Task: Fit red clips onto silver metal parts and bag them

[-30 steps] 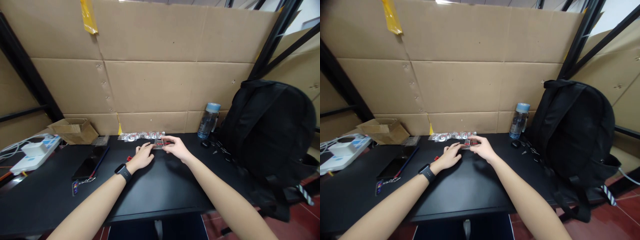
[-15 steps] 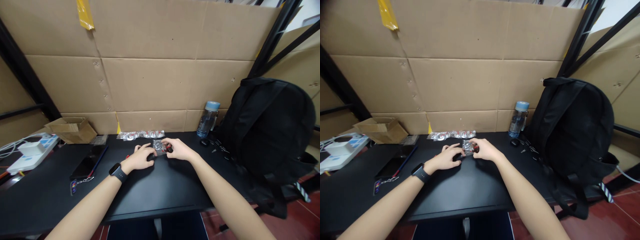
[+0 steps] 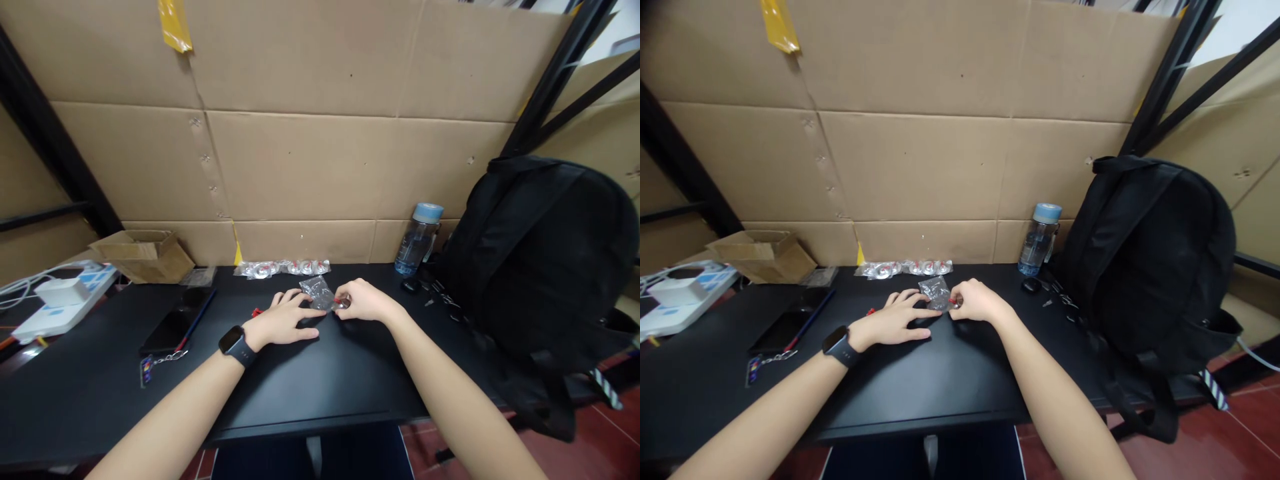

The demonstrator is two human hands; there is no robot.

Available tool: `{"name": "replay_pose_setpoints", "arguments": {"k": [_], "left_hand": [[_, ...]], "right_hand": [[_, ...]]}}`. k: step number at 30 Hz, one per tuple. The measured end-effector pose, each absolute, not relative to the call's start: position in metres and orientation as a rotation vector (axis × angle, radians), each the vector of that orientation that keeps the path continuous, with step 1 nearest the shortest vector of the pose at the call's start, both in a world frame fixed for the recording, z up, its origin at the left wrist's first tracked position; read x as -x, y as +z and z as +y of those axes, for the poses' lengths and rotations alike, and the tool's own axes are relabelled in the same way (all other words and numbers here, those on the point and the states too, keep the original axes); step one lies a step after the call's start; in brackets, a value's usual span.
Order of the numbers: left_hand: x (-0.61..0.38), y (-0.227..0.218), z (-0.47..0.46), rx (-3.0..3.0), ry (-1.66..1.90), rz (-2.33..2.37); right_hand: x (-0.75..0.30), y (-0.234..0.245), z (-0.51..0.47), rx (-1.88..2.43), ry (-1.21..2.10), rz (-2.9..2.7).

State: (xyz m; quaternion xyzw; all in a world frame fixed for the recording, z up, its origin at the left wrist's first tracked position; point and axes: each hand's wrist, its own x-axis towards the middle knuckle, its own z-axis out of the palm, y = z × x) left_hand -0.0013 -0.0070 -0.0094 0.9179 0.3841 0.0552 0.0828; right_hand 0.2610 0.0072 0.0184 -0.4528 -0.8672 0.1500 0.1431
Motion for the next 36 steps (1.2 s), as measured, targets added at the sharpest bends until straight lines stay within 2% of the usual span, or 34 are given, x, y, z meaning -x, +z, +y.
{"name": "replay_pose_setpoints", "arguments": {"k": [12, 19, 27, 36], "left_hand": [[0.001, -0.014, -0.005, -2.725, 0.164, 1.124], [0.001, -0.011, -0.006, -2.720, 0.143, 1.136], [0.002, -0.012, -0.006, -2.712, 0.106, 1.133], [0.002, -0.011, -0.006, -2.712, 0.089, 1.136]], "right_hand": [[-0.256, 0.008, 0.011, 1.183, 0.353, -2.553], [-0.257, 0.012, 0.012, 1.111, 0.526, -2.520], [-0.249, 0.004, 0.013, 1.396, 0.167, -2.396], [-0.235, -0.008, 0.015, 1.465, 0.064, -2.279]]}}
